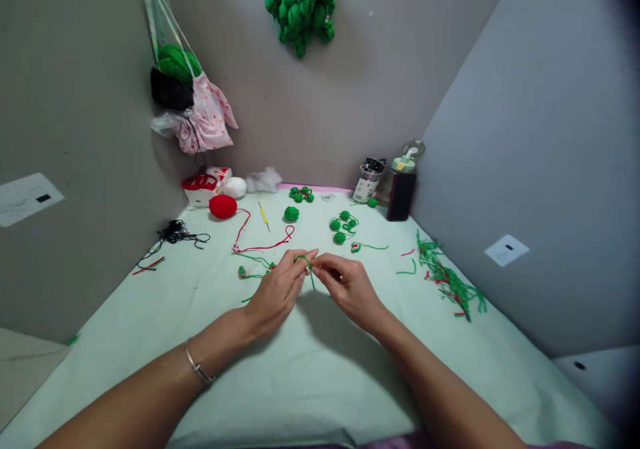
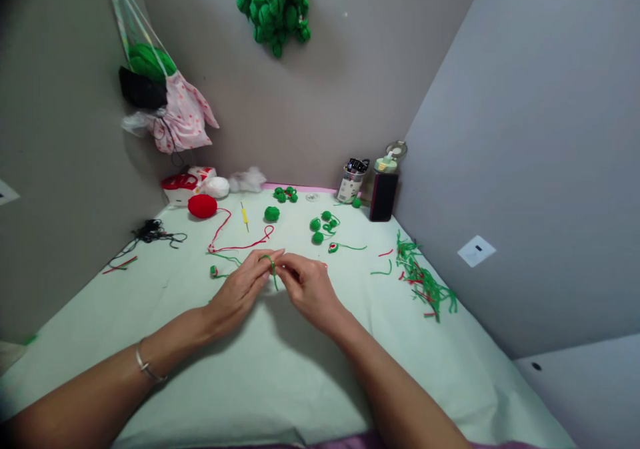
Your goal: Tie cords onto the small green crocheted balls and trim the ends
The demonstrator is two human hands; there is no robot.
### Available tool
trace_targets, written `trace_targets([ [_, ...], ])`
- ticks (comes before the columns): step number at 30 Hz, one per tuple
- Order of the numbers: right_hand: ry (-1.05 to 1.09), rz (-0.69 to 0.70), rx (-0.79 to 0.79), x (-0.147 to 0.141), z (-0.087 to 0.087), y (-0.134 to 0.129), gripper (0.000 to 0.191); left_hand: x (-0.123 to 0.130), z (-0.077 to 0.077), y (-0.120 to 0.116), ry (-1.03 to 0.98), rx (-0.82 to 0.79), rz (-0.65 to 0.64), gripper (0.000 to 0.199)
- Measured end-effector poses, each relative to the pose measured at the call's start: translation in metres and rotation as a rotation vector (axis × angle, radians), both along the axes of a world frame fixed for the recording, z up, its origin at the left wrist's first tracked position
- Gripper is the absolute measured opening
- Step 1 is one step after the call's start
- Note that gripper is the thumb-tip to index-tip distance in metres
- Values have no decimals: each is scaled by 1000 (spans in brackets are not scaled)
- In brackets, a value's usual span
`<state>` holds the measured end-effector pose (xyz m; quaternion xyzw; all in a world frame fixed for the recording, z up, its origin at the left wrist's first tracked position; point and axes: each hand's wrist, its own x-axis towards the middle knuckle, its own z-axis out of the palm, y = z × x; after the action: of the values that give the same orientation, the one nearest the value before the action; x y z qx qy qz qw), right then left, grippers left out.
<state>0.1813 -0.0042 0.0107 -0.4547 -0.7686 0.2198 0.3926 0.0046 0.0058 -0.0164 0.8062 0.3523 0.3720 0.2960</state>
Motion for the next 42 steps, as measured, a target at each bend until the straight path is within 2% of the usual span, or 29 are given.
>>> trace_targets([
  [16,32,-18,-44,1,2,1,18,-1,0,2,11,-5,-4,44],
  [22,86,-7,-137,2,3,2,19,-1,-2,4,20,10,-8,46],
  [42,93,-8,-161,3,1,4,18,0,-3,4,42,-1,-25,43],
])
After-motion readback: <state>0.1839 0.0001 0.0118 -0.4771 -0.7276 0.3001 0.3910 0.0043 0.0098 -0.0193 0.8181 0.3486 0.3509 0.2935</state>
